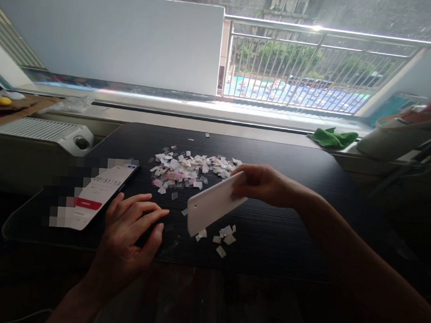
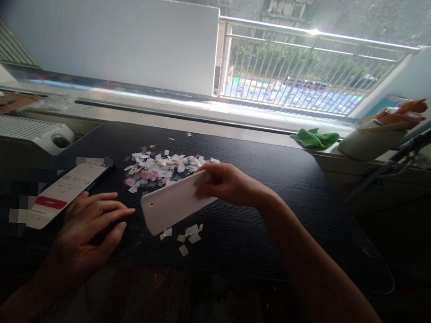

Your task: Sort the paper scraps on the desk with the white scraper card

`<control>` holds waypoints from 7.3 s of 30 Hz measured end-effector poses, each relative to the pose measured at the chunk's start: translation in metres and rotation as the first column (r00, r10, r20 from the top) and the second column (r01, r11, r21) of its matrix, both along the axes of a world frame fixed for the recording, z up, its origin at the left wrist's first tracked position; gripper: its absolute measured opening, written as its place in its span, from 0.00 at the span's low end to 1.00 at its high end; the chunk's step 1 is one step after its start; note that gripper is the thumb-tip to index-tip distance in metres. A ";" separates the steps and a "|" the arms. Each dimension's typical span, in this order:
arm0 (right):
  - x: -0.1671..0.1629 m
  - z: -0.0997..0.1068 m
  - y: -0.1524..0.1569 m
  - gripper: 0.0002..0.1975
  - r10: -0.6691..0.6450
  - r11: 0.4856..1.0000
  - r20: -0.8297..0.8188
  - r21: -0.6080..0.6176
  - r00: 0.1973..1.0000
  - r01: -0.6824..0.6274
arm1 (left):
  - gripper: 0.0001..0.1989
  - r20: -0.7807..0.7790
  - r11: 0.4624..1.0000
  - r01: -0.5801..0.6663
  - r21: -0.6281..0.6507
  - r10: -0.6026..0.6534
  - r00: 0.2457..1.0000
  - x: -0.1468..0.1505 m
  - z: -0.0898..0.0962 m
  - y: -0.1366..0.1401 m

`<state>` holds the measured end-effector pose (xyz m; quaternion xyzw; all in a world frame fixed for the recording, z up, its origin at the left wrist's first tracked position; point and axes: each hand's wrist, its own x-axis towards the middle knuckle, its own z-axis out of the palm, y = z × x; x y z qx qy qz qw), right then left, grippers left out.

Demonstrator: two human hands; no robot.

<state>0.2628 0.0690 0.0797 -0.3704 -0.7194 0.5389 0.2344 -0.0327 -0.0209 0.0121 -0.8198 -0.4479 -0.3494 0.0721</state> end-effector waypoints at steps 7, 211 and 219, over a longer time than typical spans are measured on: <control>0.023 0.010 -0.012 0.08 -0.015 0.999 0.154 0.036 0.988 0.009 | 0.11 0.017 1.000 0.010 0.007 -0.010 1.000 -0.002 0.008 -0.007; -0.015 -0.007 -0.032 0.10 -0.550 0.791 0.241 0.456 0.799 0.407 | 0.14 -0.020 0.998 -0.064 -0.006 0.063 0.998 -0.009 0.003 -0.034; -0.019 -0.001 -0.055 0.09 -0.467 0.855 0.227 0.362 0.855 0.371 | 0.13 -0.040 0.995 -0.069 -0.067 0.066 0.997 -0.004 0.006 -0.036</control>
